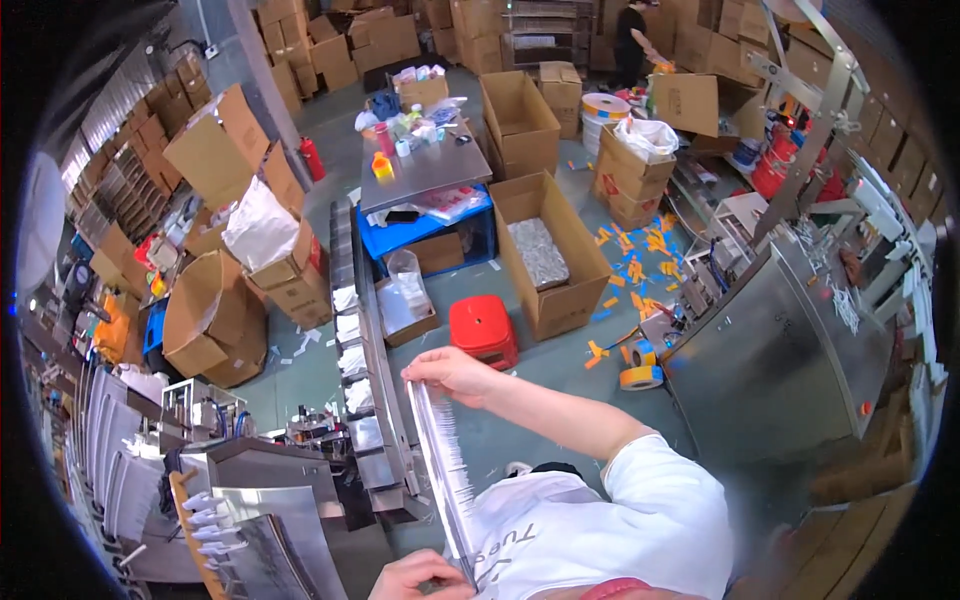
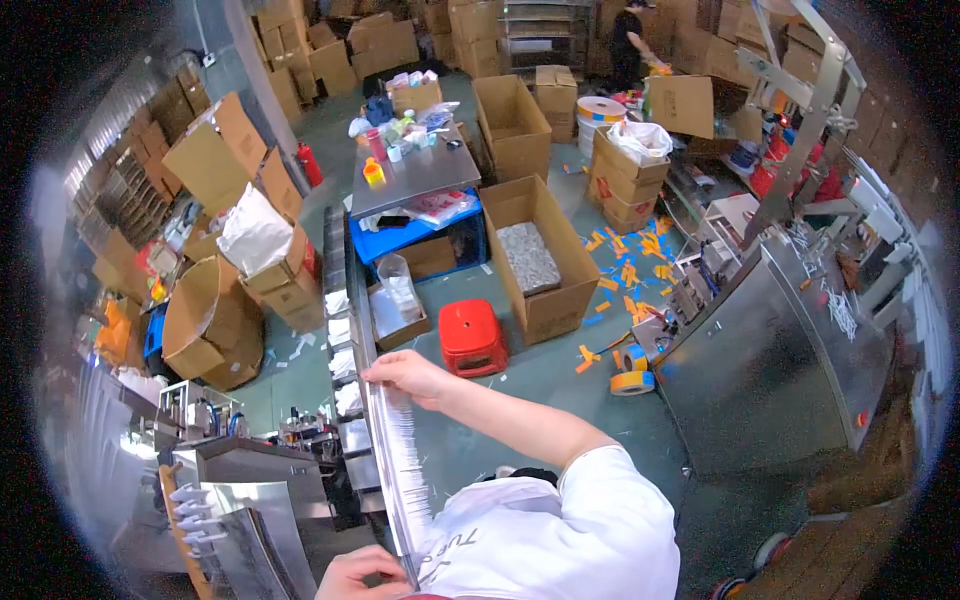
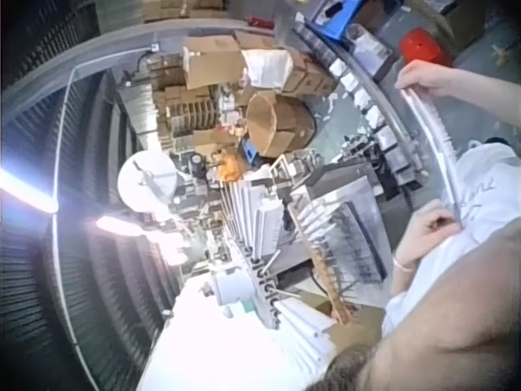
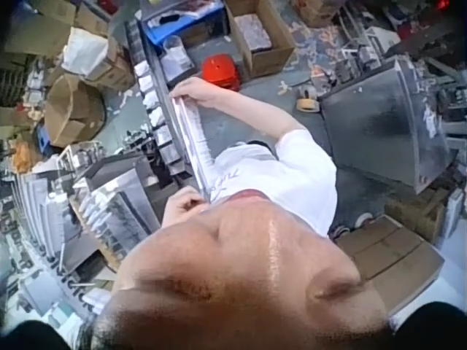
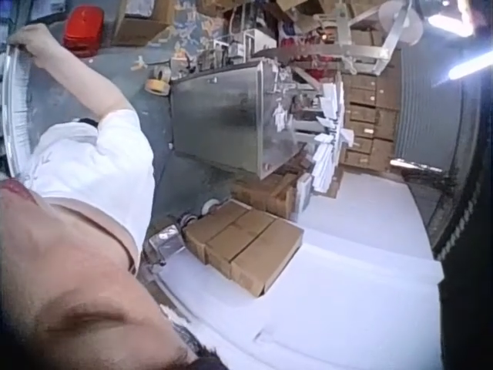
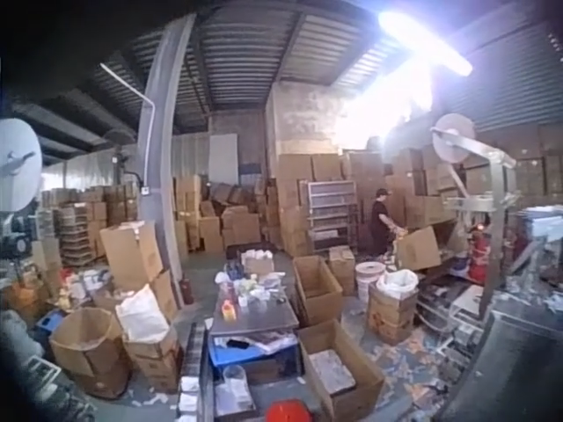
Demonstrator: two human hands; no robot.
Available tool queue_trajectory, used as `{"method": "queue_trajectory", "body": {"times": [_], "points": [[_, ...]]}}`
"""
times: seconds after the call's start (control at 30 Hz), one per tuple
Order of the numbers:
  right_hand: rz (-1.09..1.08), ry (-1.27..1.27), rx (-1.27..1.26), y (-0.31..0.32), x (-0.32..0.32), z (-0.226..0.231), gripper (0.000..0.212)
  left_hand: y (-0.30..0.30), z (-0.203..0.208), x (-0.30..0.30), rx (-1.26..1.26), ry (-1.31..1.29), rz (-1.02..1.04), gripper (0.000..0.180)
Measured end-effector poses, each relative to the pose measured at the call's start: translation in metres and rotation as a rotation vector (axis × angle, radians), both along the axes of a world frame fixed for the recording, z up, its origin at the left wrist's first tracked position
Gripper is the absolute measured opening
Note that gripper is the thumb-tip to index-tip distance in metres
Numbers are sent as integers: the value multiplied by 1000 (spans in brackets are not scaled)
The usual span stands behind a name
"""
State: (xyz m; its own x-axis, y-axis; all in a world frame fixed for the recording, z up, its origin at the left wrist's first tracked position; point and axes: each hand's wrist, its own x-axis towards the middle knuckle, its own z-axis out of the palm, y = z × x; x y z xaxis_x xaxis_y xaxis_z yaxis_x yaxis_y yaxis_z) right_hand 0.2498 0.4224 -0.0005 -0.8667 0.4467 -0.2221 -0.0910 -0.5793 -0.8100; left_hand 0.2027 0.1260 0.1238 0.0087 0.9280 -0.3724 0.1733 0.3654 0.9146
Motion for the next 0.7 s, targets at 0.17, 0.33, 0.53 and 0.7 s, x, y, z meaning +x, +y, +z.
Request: {"method": "queue_trajectory", "body": {"times": [0.17,0.33,0.53,0.7], "points": [[-108,-47,81,12,23,8,15,1,-5,11,-28,-46,76,10],[-362,164,88,22,35,50,10,-15,-21,3,42,-36,543,4],[-537,373,423,2,42,122,6,9,-32,-54,475,235,985,11],[-428,394,463,-2,40,134,5,-8,-39,-63,670,372,1167,18]]}}
